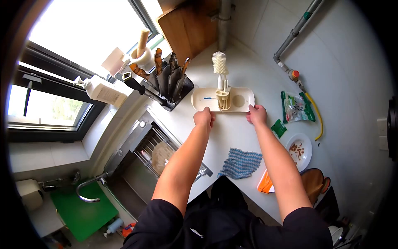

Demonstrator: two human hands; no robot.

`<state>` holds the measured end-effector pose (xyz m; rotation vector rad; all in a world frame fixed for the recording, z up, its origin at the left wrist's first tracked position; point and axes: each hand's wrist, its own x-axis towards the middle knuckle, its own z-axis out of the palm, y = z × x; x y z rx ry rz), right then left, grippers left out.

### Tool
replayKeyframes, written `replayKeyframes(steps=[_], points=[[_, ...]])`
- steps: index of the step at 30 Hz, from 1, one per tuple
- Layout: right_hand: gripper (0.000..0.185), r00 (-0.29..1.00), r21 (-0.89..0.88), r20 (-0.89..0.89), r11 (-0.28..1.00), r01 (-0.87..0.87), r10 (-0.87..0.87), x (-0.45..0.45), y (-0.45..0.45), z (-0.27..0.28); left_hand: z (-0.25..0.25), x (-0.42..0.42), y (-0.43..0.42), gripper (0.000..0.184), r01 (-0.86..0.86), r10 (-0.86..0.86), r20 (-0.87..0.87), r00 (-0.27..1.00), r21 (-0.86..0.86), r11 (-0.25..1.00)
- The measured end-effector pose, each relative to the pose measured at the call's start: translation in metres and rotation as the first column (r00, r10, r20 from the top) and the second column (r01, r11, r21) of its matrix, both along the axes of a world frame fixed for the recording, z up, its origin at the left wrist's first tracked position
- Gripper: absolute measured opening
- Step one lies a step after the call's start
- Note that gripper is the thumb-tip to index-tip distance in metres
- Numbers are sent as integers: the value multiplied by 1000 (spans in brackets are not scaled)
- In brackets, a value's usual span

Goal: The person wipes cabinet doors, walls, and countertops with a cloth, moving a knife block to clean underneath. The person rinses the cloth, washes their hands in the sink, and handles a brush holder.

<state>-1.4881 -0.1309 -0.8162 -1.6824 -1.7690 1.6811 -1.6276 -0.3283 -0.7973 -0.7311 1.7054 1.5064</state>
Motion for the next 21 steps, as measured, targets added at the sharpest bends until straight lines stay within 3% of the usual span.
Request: replayKeyframes(steps=[1, 2, 3, 5, 7, 11, 13, 14, 16, 19, 20, 21], points=[[36, 1000, -3, 2, 1000, 2, -2, -4, -2, 0, 0, 3, -4, 22, 44, -44, 18, 999, -1, 999], [43, 988, 554, 152, 828, -83, -3, -9, -2, -5, 1, 3, -5, 22, 44, -44, 18, 999, 0, 999], [51, 958, 901, 274, 373, -224, -86, -17, -4, 1, 0, 2, -7, 22, 32, -32, 10, 999, 0, 999], [60, 976, 558, -51, 816, -149, 213, -52, -19, 22, -4, -1, -10, 21, 5, -5, 5, 1000, -5, 1000], [58, 977, 285, -36, 939, -193, 211, -82, -42, 30, -9, -1, -12, 18, -18, 18, 20, 1000, 21, 1000], [45, 971, 258, -29, 940, -223, 238, -95, -56, 22, -15, -2, -12, 19, -30, 29, 49, 998, 39, 999], [36, 935, 371, 66, 862, -346, 348, -89, -55, 21, -4, 1, -9, 22, -110, 47, -282, 958, -215, 970], [36, 935, 370, 66, 862, -346, 347, -85, -56, 17, -5, -3, -7, 22, -110, 46, -281, 959, -217, 970], [29, 895, 421, 118, 795, -437, 430, -82, -57, 5, -8, -24, 5, 31, -139, -37, -708, 705, -189, 972], [27, 874, 448, 176, 754, -481, 453, -79, -63, -1, -2, -58, 30, 40, -195, 111, -657, 746, -55, 979], [27, 879, 522, 166, 716, -463, 448, -79, -63, -8, -8, -69, 35, 40, -194, 111, -656, 747, -54, 980], [27, 883, 591, 155, 675, -443, 443, -79, -64, -9, -17, -81, 37, 44, -172, 12, -667, 745, -174, 970]])
